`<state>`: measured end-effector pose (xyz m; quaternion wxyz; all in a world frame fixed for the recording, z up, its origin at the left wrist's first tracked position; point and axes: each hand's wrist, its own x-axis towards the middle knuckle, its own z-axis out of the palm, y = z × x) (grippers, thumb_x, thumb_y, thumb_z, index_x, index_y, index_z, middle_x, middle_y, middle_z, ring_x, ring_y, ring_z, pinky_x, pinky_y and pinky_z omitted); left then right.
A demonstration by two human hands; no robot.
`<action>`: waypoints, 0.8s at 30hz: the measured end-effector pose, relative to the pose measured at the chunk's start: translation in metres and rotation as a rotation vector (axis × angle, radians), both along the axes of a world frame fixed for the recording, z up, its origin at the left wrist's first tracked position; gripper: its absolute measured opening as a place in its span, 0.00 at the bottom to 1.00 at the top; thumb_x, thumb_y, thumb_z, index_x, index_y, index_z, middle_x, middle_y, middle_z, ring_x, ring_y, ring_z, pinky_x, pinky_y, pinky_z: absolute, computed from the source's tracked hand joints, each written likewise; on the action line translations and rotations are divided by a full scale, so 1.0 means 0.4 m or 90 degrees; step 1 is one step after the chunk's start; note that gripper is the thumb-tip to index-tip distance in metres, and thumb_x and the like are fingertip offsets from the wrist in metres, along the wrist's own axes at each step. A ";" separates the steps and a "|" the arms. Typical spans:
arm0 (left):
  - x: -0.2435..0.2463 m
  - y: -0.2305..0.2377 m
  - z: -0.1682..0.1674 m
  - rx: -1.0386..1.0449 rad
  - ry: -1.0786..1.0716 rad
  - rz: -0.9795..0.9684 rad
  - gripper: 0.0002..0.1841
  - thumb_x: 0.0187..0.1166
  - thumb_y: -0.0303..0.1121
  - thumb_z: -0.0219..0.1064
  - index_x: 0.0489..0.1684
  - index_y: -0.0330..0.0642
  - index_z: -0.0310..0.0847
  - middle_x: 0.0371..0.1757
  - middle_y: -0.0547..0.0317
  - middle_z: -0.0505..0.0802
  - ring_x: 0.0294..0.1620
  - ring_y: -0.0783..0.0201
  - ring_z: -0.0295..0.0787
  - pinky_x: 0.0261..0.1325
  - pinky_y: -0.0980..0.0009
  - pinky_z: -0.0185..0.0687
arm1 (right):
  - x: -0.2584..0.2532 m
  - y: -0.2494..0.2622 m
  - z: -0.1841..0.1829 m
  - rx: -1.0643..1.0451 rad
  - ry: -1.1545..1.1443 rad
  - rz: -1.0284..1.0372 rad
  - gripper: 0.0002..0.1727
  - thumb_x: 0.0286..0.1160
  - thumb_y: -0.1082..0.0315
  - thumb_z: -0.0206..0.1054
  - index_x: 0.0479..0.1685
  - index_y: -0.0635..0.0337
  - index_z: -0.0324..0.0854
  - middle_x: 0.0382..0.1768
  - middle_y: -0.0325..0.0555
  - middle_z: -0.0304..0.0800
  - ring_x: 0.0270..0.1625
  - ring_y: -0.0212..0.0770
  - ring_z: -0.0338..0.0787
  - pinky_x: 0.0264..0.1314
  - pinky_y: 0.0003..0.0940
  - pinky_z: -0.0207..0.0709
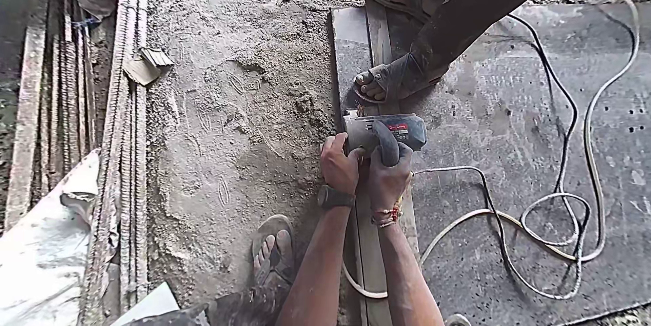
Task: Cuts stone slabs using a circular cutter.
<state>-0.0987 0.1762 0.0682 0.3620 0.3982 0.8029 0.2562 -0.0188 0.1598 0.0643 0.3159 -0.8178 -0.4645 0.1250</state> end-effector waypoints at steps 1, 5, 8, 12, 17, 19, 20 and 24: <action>0.000 0.001 0.000 0.000 0.001 0.000 0.26 0.64 0.35 0.86 0.62 0.37 0.89 0.59 0.42 0.92 0.61 0.45 0.89 0.69 0.49 0.81 | -0.001 0.001 0.000 -0.002 0.001 -0.002 0.23 0.60 0.61 0.77 0.54 0.62 0.83 0.28 0.46 0.91 0.29 0.44 0.91 0.32 0.48 0.80; 0.002 0.004 -0.008 0.020 0.008 0.014 0.26 0.63 0.36 0.86 0.61 0.38 0.90 0.58 0.42 0.92 0.60 0.45 0.89 0.68 0.50 0.82 | -0.004 0.010 0.004 -0.006 0.015 -0.006 0.22 0.59 0.62 0.78 0.53 0.63 0.84 0.28 0.46 0.91 0.30 0.44 0.91 0.33 0.47 0.81; 0.002 0.008 -0.008 0.018 0.005 0.016 0.26 0.63 0.35 0.86 0.62 0.38 0.89 0.59 0.42 0.92 0.60 0.44 0.89 0.68 0.49 0.82 | -0.004 0.014 0.001 -0.004 0.009 -0.005 0.23 0.60 0.62 0.77 0.54 0.64 0.83 0.28 0.46 0.90 0.29 0.44 0.90 0.32 0.47 0.80; 0.000 0.015 -0.010 0.009 0.003 0.017 0.26 0.63 0.34 0.86 0.62 0.39 0.90 0.60 0.41 0.92 0.62 0.45 0.89 0.69 0.49 0.82 | -0.005 0.019 -0.002 0.001 0.008 -0.005 0.23 0.59 0.62 0.77 0.54 0.64 0.83 0.27 0.46 0.90 0.29 0.44 0.90 0.32 0.47 0.80; -0.002 0.022 -0.005 0.001 -0.006 0.015 0.26 0.64 0.34 0.86 0.62 0.39 0.89 0.61 0.42 0.91 0.64 0.44 0.88 0.70 0.48 0.81 | -0.006 0.024 -0.001 0.003 0.019 0.000 0.23 0.61 0.62 0.76 0.55 0.63 0.83 0.28 0.46 0.90 0.29 0.43 0.90 0.33 0.47 0.80; -0.004 0.025 -0.002 0.001 -0.005 0.014 0.26 0.64 0.34 0.86 0.63 0.39 0.89 0.61 0.41 0.91 0.65 0.44 0.87 0.70 0.47 0.81 | -0.007 0.026 0.002 -0.002 0.022 0.000 0.23 0.61 0.62 0.76 0.56 0.62 0.83 0.28 0.45 0.90 0.29 0.42 0.90 0.33 0.47 0.80; -0.004 0.025 -0.002 0.001 -0.005 0.015 0.26 0.64 0.34 0.86 0.63 0.39 0.89 0.61 0.41 0.91 0.65 0.44 0.87 0.70 0.47 0.81 | -0.007 0.027 0.003 -0.005 0.025 0.001 0.23 0.61 0.62 0.76 0.56 0.62 0.82 0.28 0.44 0.90 0.29 0.42 0.90 0.33 0.46 0.80; -0.003 0.028 -0.001 0.008 -0.003 0.018 0.26 0.63 0.33 0.86 0.63 0.39 0.89 0.61 0.41 0.91 0.64 0.44 0.87 0.70 0.47 0.80 | -0.005 0.031 0.005 -0.012 0.040 0.007 0.23 0.62 0.62 0.77 0.56 0.62 0.82 0.28 0.45 0.90 0.30 0.44 0.90 0.33 0.48 0.81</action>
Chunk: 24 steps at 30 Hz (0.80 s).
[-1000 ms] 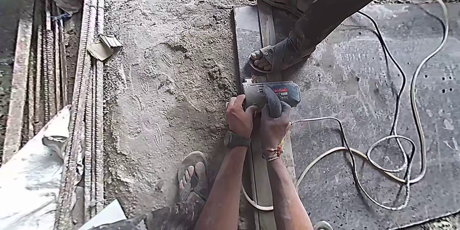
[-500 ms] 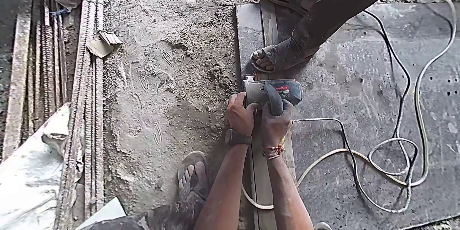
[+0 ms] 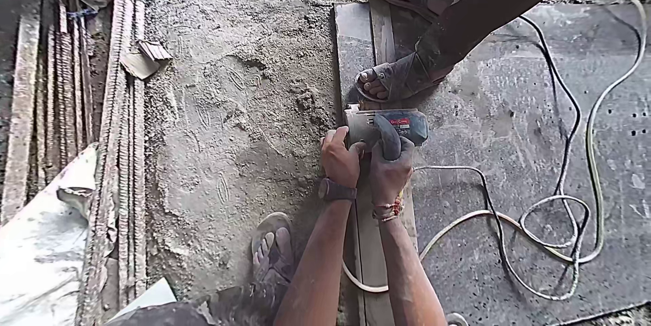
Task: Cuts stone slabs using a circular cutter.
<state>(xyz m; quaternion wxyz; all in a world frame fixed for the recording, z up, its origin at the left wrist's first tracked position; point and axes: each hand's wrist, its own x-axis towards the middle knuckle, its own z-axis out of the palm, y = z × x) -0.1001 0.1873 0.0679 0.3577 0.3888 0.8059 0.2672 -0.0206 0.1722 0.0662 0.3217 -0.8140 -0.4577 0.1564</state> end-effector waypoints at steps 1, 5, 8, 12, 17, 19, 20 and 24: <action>0.000 0.000 0.001 0.003 0.001 0.000 0.26 0.63 0.33 0.86 0.63 0.39 0.89 0.61 0.41 0.91 0.64 0.44 0.87 0.70 0.47 0.81 | 0.001 0.002 0.002 -0.006 0.009 0.003 0.22 0.62 0.63 0.77 0.56 0.61 0.82 0.28 0.45 0.90 0.30 0.45 0.90 0.34 0.49 0.80; -0.001 0.005 0.005 -0.005 -0.002 -0.003 0.26 0.65 0.33 0.85 0.65 0.38 0.88 0.63 0.40 0.90 0.65 0.43 0.87 0.71 0.46 0.80 | 0.018 0.014 0.013 -0.045 0.074 0.038 0.19 0.63 0.63 0.77 0.53 0.60 0.84 0.29 0.44 0.89 0.32 0.43 0.89 0.36 0.48 0.79; 0.001 0.008 0.000 0.008 0.001 -0.001 0.26 0.64 0.33 0.86 0.64 0.38 0.88 0.62 0.40 0.90 0.64 0.43 0.87 0.71 0.46 0.80 | 0.049 0.030 0.011 -0.093 0.195 0.088 0.17 0.64 0.64 0.77 0.52 0.60 0.87 0.30 0.43 0.88 0.31 0.38 0.87 0.37 0.43 0.79; 0.000 0.014 -0.007 0.016 0.003 -0.002 0.26 0.63 0.33 0.86 0.62 0.37 0.89 0.60 0.40 0.91 0.63 0.42 0.88 0.70 0.45 0.80 | 0.070 0.047 -0.005 -0.105 0.312 0.118 0.13 0.63 0.67 0.78 0.46 0.60 0.86 0.24 0.41 0.84 0.21 0.35 0.82 0.26 0.36 0.78; -0.003 0.020 -0.013 0.024 0.003 0.003 0.26 0.63 0.34 0.86 0.62 0.37 0.89 0.60 0.40 0.91 0.64 0.42 0.87 0.71 0.45 0.79 | 0.040 0.050 0.014 -0.084 0.170 0.084 0.19 0.60 0.66 0.77 0.52 0.59 0.84 0.27 0.42 0.86 0.30 0.39 0.86 0.35 0.44 0.79; -0.004 0.022 -0.015 0.024 0.002 0.001 0.26 0.64 0.34 0.86 0.63 0.38 0.89 0.60 0.40 0.91 0.63 0.43 0.87 0.70 0.45 0.79 | 0.034 0.050 0.018 -0.079 0.144 0.077 0.20 0.61 0.66 0.76 0.55 0.59 0.83 0.29 0.43 0.87 0.31 0.39 0.86 0.36 0.44 0.78; -0.005 0.023 -0.015 0.022 0.001 -0.002 0.26 0.64 0.35 0.86 0.63 0.38 0.88 0.60 0.40 0.91 0.63 0.43 0.87 0.69 0.45 0.80 | 0.033 0.049 0.015 -0.069 0.134 0.077 0.20 0.61 0.66 0.76 0.54 0.59 0.83 0.29 0.43 0.86 0.30 0.39 0.86 0.35 0.44 0.78; -0.004 0.031 -0.010 0.025 0.003 0.003 0.26 0.64 0.34 0.86 0.63 0.37 0.89 0.60 0.41 0.91 0.62 0.43 0.88 0.68 0.46 0.81 | 0.031 0.053 0.002 -0.031 0.125 0.088 0.19 0.60 0.65 0.75 0.53 0.56 0.82 0.28 0.40 0.87 0.29 0.38 0.86 0.33 0.43 0.78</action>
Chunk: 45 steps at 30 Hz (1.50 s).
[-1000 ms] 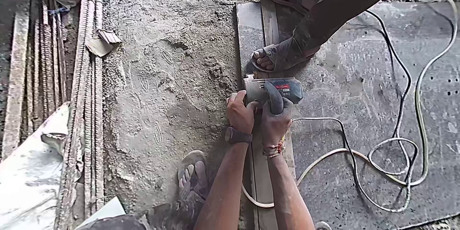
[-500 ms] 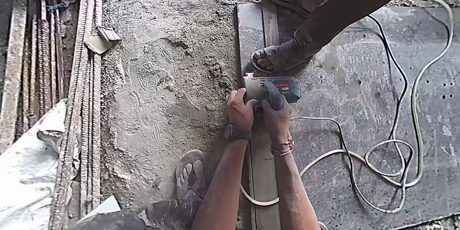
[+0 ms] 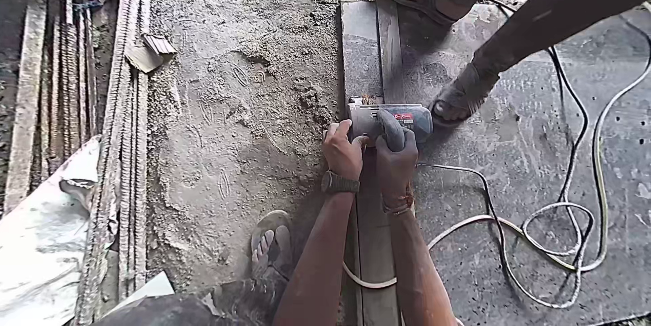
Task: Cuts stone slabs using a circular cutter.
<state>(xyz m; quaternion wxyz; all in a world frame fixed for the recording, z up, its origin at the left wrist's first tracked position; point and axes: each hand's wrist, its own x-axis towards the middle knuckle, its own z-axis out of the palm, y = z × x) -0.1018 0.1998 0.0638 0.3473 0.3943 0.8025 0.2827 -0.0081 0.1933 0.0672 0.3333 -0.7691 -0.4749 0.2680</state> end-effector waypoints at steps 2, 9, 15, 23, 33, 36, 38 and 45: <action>0.001 0.004 0.004 -0.004 0.002 0.006 0.27 0.63 0.34 0.87 0.63 0.37 0.89 0.60 0.41 0.91 0.62 0.43 0.88 0.68 0.46 0.82 | 0.001 0.002 -0.005 0.010 0.009 0.007 0.20 0.60 0.64 0.75 0.55 0.56 0.82 0.28 0.40 0.87 0.29 0.39 0.87 0.33 0.46 0.79; 0.002 0.013 0.005 0.000 -0.006 0.014 0.26 0.64 0.34 0.86 0.64 0.39 0.88 0.61 0.41 0.90 0.63 0.44 0.88 0.68 0.46 0.82 | -0.001 0.015 -0.003 0.011 -0.001 0.003 0.21 0.61 0.64 0.76 0.55 0.56 0.82 0.28 0.42 0.88 0.30 0.42 0.88 0.33 0.49 0.79; 0.000 0.022 -0.002 0.018 0.003 0.010 0.27 0.64 0.33 0.86 0.64 0.37 0.88 0.61 0.40 0.90 0.62 0.44 0.88 0.68 0.48 0.83 | -0.004 0.024 -0.008 0.020 0.006 0.003 0.21 0.62 0.64 0.76 0.56 0.56 0.81 0.29 0.42 0.87 0.30 0.42 0.87 0.34 0.48 0.78; -0.004 0.038 0.000 0.009 0.011 0.002 0.27 0.65 0.34 0.85 0.65 0.38 0.87 0.61 0.40 0.90 0.62 0.43 0.89 0.68 0.45 0.82 | -0.010 0.037 -0.016 0.030 -0.003 -0.005 0.21 0.62 0.63 0.76 0.56 0.54 0.80 0.29 0.41 0.88 0.30 0.41 0.88 0.33 0.48 0.79; -0.008 0.055 -0.003 0.007 0.005 0.002 0.27 0.66 0.34 0.85 0.66 0.38 0.87 0.63 0.41 0.90 0.64 0.45 0.88 0.70 0.47 0.81 | -0.015 0.055 -0.013 0.015 -0.008 -0.010 0.22 0.64 0.62 0.76 0.59 0.53 0.80 0.30 0.43 0.89 0.32 0.44 0.89 0.34 0.51 0.79; -0.010 0.059 -0.007 0.021 0.003 0.005 0.26 0.66 0.34 0.85 0.65 0.38 0.87 0.63 0.41 0.90 0.64 0.45 0.88 0.70 0.47 0.82 | -0.018 0.059 -0.015 0.021 -0.011 -0.008 0.22 0.64 0.62 0.77 0.59 0.53 0.80 0.30 0.43 0.89 0.31 0.44 0.89 0.33 0.51 0.79; -0.009 0.061 -0.011 0.028 0.004 0.008 0.26 0.65 0.34 0.85 0.64 0.38 0.88 0.62 0.41 0.90 0.63 0.45 0.88 0.69 0.48 0.82 | -0.018 0.062 -0.014 0.021 -0.009 -0.009 0.23 0.64 0.62 0.77 0.59 0.53 0.80 0.30 0.43 0.89 0.31 0.44 0.89 0.33 0.50 0.79; -0.014 0.068 -0.020 0.052 0.016 0.003 0.26 0.65 0.35 0.86 0.63 0.38 0.88 0.61 0.41 0.90 0.62 0.44 0.88 0.68 0.46 0.82 | -0.025 0.074 -0.013 0.020 -0.022 -0.012 0.23 0.64 0.62 0.77 0.61 0.53 0.79 0.31 0.44 0.89 0.32 0.47 0.89 0.34 0.53 0.78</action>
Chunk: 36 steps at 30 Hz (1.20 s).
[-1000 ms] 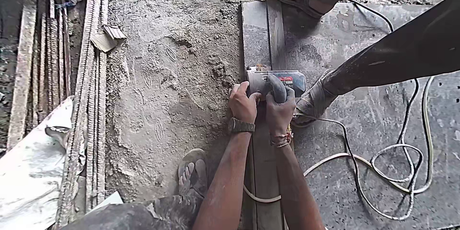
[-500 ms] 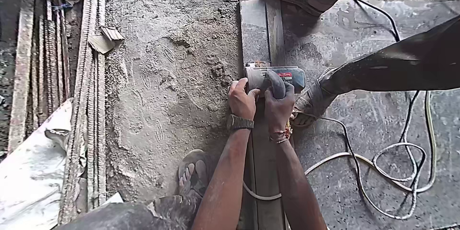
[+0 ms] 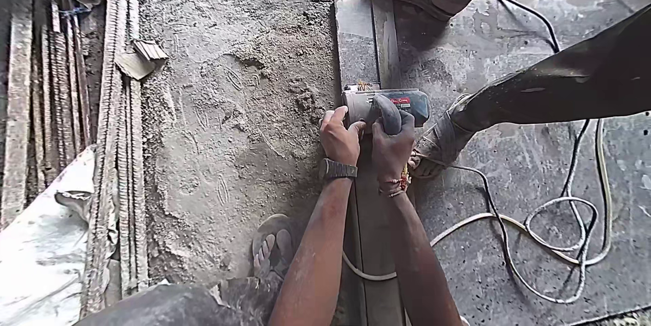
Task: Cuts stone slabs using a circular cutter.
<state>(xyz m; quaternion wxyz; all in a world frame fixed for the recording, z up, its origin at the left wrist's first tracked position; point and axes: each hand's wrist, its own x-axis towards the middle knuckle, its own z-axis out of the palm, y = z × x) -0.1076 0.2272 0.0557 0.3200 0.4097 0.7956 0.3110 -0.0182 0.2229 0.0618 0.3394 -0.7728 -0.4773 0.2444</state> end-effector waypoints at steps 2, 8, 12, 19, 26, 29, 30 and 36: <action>-0.003 0.002 -0.005 0.011 0.007 -0.006 0.26 0.65 0.35 0.86 0.62 0.38 0.88 0.61 0.41 0.91 0.63 0.43 0.88 0.69 0.45 0.82 | -0.002 0.004 -0.001 -0.003 -0.002 -0.005 0.23 0.64 0.61 0.77 0.60 0.52 0.79 0.30 0.44 0.88 0.32 0.47 0.88 0.33 0.54 0.77; -0.008 0.014 0.001 0.002 -0.002 -0.013 0.26 0.66 0.35 0.85 0.64 0.38 0.88 0.61 0.41 0.90 0.63 0.44 0.88 0.70 0.46 0.81 | -0.006 0.017 0.000 -0.010 -0.022 -0.007 0.24 0.64 0.60 0.77 0.61 0.52 0.79 0.31 0.46 0.89 0.33 0.49 0.89 0.34 0.56 0.77; -0.013 0.026 -0.001 0.000 -0.009 -0.013 0.25 0.66 0.35 0.85 0.63 0.38 0.88 0.60 0.40 0.91 0.62 0.45 0.88 0.69 0.46 0.81 | -0.009 0.026 0.002 -0.004 -0.030 -0.005 0.24 0.64 0.61 0.77 0.60 0.51 0.79 0.31 0.45 0.89 0.33 0.49 0.89 0.33 0.56 0.78; -0.013 0.043 0.002 -0.021 -0.002 -0.011 0.26 0.65 0.34 0.85 0.64 0.38 0.88 0.60 0.41 0.91 0.63 0.45 0.89 0.71 0.47 0.81 | -0.011 0.037 0.002 -0.021 -0.045 -0.004 0.24 0.66 0.59 0.76 0.63 0.51 0.78 0.32 0.47 0.89 0.33 0.51 0.89 0.33 0.57 0.77; -0.017 0.064 0.017 -0.036 0.025 -0.032 0.25 0.66 0.35 0.85 0.63 0.38 0.87 0.60 0.40 0.90 0.62 0.43 0.88 0.69 0.45 0.81 | -0.016 0.055 0.013 -0.046 -0.042 -0.018 0.25 0.64 0.57 0.77 0.63 0.50 0.78 0.29 0.47 0.90 0.33 0.54 0.90 0.33 0.58 0.77; -0.019 0.070 0.022 -0.043 0.024 -0.034 0.26 0.66 0.35 0.85 0.64 0.38 0.87 0.62 0.40 0.90 0.64 0.43 0.88 0.70 0.45 0.81 | -0.019 0.061 0.017 -0.048 -0.044 -0.025 0.26 0.62 0.59 0.78 0.62 0.51 0.79 0.28 0.47 0.90 0.33 0.54 0.91 0.35 0.59 0.78; -0.022 0.074 0.026 -0.046 0.023 -0.037 0.26 0.66 0.35 0.85 0.63 0.37 0.87 0.62 0.40 0.90 0.63 0.43 0.88 0.70 0.45 0.81 | -0.020 0.062 0.019 -0.051 -0.037 -0.025 0.27 0.62 0.59 0.79 0.63 0.52 0.79 0.29 0.48 0.90 0.34 0.55 0.91 0.37 0.59 0.78; -0.049 0.099 0.069 -0.133 0.027 -0.113 0.27 0.71 0.38 0.82 0.68 0.38 0.84 0.66 0.41 0.89 0.70 0.44 0.85 0.77 0.47 0.76 | -0.030 0.074 0.043 -0.075 -0.048 -0.028 0.26 0.63 0.59 0.78 0.62 0.55 0.80 0.31 0.50 0.93 0.38 0.55 0.93 0.41 0.59 0.80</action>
